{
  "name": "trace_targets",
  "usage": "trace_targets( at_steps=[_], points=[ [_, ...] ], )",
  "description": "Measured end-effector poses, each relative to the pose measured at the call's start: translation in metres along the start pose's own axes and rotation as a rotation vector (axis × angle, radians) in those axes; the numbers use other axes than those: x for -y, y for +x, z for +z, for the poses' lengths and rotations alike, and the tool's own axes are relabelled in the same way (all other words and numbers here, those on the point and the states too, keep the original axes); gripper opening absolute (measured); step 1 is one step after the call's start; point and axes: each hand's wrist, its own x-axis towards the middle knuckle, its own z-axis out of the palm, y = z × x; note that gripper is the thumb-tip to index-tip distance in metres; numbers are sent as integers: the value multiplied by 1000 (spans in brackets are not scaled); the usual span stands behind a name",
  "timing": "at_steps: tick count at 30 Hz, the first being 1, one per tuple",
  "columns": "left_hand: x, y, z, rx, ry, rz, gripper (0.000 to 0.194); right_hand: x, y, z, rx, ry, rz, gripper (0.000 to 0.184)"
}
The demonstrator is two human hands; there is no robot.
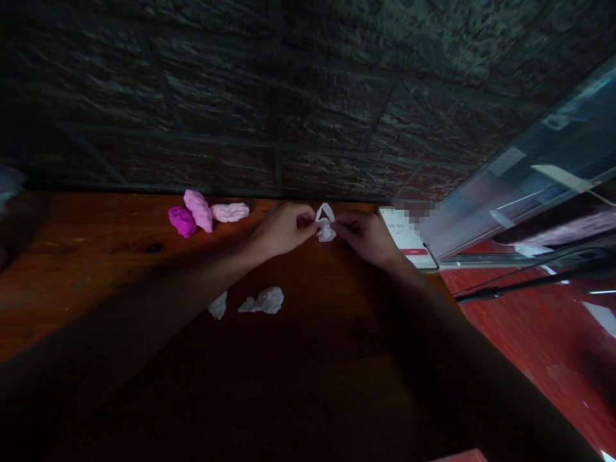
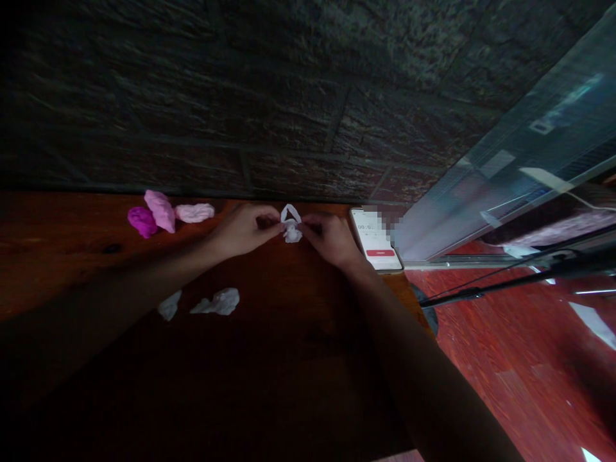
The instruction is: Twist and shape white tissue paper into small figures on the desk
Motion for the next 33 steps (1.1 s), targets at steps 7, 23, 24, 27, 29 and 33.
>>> trace_targets(
  at_steps=[7, 23, 24, 27, 29, 33],
  points=[
    [4, 2, 0, -9, 38, 21, 15, 3, 0, -2, 8, -27, -27, 20],
    [-2, -7, -7, 26, 33, -4, 17, 4, -8, -11, 39, 49, 82, 24],
    [-2, -8, -7, 29, 24, -7, 16, 4, -9, -11, 36, 45, 92, 24],
    [-2, -9, -9, 30, 32, -17, 13, 6, -11, -13, 46, 25, 102, 23],
    [-3, -10, -10, 24, 36, -21, 12, 8, -12, -13, 46, 25, 99, 23],
    [-4, -11, -11, 36, 3, -29, 12, 10, -12, -14, 38, 27, 96, 21]
  ],
)
